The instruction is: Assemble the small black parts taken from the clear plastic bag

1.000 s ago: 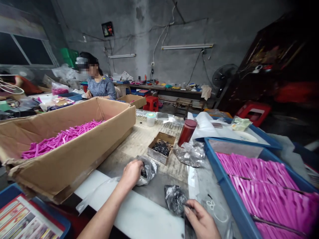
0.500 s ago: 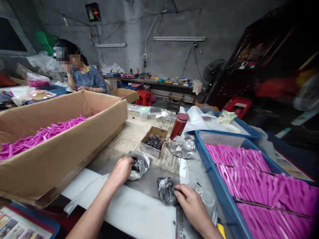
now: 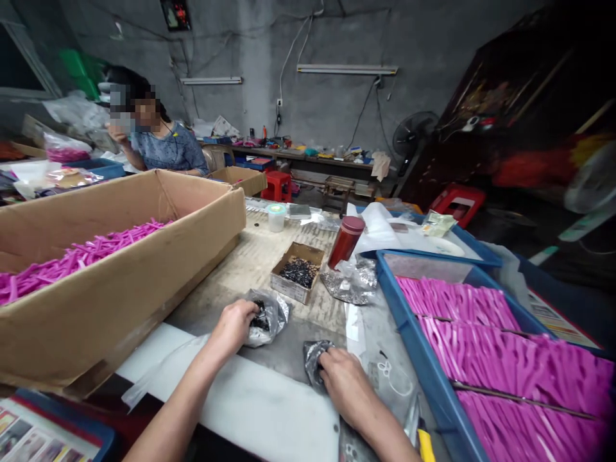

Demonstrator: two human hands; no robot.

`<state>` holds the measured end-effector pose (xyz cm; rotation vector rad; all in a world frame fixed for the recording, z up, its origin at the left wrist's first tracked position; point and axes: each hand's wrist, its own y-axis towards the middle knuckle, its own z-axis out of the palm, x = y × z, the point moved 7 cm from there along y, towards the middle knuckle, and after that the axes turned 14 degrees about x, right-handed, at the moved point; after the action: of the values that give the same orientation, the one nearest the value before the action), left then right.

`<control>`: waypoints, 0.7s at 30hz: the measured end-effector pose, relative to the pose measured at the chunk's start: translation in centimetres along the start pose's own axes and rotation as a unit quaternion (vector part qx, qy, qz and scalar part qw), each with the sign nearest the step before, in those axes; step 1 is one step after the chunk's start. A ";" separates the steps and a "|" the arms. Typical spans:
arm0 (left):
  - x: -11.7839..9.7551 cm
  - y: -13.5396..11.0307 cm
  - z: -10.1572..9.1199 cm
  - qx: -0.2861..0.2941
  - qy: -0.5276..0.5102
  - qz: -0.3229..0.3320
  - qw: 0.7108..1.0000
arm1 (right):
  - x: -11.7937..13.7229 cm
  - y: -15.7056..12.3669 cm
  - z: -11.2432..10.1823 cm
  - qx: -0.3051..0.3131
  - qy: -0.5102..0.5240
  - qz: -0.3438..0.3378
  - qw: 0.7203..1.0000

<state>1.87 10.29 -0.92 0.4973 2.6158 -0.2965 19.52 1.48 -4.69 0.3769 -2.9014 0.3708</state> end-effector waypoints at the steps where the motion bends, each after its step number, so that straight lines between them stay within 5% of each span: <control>1: 0.1 -0.1 -0.3 -0.007 -0.014 -0.002 1.000 | 0.0 0.1 0.1 0.000 -0.004 -0.002 1.000; 8: 1.5 -0.9 -2.1 -0.042 -0.129 -0.026 0.990 | 0.1 0.3 1.0 0.008 -0.023 -0.004 1.000; 21: 1.1 -0.9 -0.1 -0.005 -0.409 -0.035 0.912 | -0.3 -1.3 0.4 -0.079 0.073 -0.052 0.993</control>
<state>0.55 9.81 -1.23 0.2003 1.8124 -0.4076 20.07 0.20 -4.85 0.4531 -2.7324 0.1445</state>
